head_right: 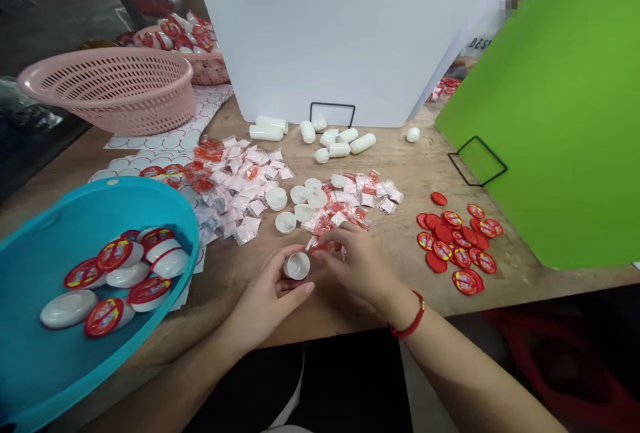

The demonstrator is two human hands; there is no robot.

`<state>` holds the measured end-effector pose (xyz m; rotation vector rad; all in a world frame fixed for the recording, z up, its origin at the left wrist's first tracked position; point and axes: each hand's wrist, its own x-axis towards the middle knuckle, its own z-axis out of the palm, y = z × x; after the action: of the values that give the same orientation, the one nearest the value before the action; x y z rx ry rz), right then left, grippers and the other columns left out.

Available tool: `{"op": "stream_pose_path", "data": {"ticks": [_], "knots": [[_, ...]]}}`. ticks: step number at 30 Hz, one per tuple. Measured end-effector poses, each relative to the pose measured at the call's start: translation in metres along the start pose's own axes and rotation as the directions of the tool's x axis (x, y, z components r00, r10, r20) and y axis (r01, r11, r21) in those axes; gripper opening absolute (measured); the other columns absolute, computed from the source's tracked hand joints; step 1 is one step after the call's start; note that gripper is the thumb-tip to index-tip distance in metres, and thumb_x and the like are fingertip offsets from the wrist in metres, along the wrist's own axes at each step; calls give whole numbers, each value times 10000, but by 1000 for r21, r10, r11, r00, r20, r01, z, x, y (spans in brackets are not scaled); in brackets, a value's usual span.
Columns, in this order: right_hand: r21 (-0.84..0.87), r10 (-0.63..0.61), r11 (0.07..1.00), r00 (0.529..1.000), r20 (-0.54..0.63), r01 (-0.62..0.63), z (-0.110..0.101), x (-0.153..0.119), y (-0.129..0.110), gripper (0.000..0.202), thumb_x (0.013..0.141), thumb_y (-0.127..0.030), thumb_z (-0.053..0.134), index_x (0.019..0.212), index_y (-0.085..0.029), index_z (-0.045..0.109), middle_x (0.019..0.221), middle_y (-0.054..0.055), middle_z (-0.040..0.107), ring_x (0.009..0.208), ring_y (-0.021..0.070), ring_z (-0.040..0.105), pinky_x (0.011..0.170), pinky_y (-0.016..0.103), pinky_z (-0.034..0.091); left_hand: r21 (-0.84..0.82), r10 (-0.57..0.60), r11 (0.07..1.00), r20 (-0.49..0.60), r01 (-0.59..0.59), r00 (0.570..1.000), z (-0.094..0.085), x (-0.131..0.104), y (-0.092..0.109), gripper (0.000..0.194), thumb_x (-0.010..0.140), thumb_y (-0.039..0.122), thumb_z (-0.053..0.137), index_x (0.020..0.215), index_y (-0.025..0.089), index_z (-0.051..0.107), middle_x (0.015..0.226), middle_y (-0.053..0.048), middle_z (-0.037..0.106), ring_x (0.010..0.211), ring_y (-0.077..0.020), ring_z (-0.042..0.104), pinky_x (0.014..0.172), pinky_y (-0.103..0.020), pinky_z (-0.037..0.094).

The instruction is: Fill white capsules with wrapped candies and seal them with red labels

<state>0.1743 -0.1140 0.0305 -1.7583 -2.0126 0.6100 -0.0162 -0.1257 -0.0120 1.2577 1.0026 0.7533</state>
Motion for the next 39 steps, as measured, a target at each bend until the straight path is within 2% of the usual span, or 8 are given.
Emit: {"op": "stream_pose_path", "data": {"ticks": [3, 7, 12, 17, 23, 27, 34, 39], "knots": [[197, -119, 975, 992, 44, 108, -3, -8, -5, 61, 882, -290, 718, 916, -252, 751, 855, 26, 620, 758, 154, 591, 676, 279, 470, -91, 11, 996, 43, -7, 999, 4, 3, 7, 417, 904, 395, 657, 1287, 237, 601, 1247, -96, 659, 1106, -228, 642, 958, -362, 534], [214, -27, 976, 999, -46, 36, -12, -23, 6, 233, 870, -336, 735, 1065, -231, 661, 840, 14, 625, 708, 154, 587, 625, 273, 471, -235, -55, 971, -22, 48, 998, 9, 13, 11, 337, 897, 428, 643, 1146, 201, 667, 963, -44, 703, 847, -168, 649, 779, -283, 534], [-250, 112, 964, 992, 55, -95, -16, -37, 29, 204, 855, -243, 702, 1051, -211, 658, 1010, 78, 697, 775, 211, 666, 647, 313, 478, -320, -111, 944, -89, 77, 990, 8, 25, 11, 311, 840, 380, 685, 1090, 196, 689, 886, -15, 686, 695, -120, 610, 638, -232, 491], [-515, 161, 846, 987, 8, -134, -5, -40, 26, 103, 898, -201, 603, 902, -182, 703, 931, 122, 742, 770, 264, 711, 606, 328, 464, -385, -158, 912, -5, 143, 987, 8, 28, 12, 350, 860, 435, 682, 1116, 196, 695, 1020, -37, 702, 744, -114, 649, 680, -231, 494], [-40, 6, 999, 983, -183, -14, -33, -50, 10, 88, 897, -301, 678, 913, -249, 747, 788, 17, 762, 624, 169, 680, 567, 281, 519, -459, -171, 871, 52, 175, 984, 8, 25, 11, 423, 842, 458, 725, 1183, 212, 681, 1052, -30, 688, 786, -104, 645, 721, -218, 477], [271, -114, 949, 975, -193, 164, -35, -51, -4, 88, 914, -284, 694, 981, -256, 743, 873, 19, 766, 694, 146, 684, 546, 243, 539, -500, -128, 847, 139, 181, 982, 12, 21, 13, 425, 863, 459, 706, 1201, 203, 677, 1024, -34, 680, 781, -106, 622, 714, -222, 466], [195, -216, 937, 918, -332, 291, -11, -48, -3, 119, 905, -199, 688, 990, -239, 761, 968, 68, 683, 842, 164, 662, 623, 263, 561, -425, -93, 891, 171, 159, 981, 21, 11, 12, 502, 833, 393, 779, 1288, 216, 661, 993, -33, 700, 845, -117, 596, 765, -223, 469], [186, -157, 955, 925, -345, 232, -8, -52, 6, 90, 879, -238, 732, 947, -247, 790, 878, 44, 600, 820, 163, 611, 664, 288, 562, -499, -102, 843, 213, 198, 972, 24, 9, 12, 576, 833, 413, 767, 1361, 223, 639, 1049, -48, 713, 907, -133, 606, 792, -225, 494]]}}
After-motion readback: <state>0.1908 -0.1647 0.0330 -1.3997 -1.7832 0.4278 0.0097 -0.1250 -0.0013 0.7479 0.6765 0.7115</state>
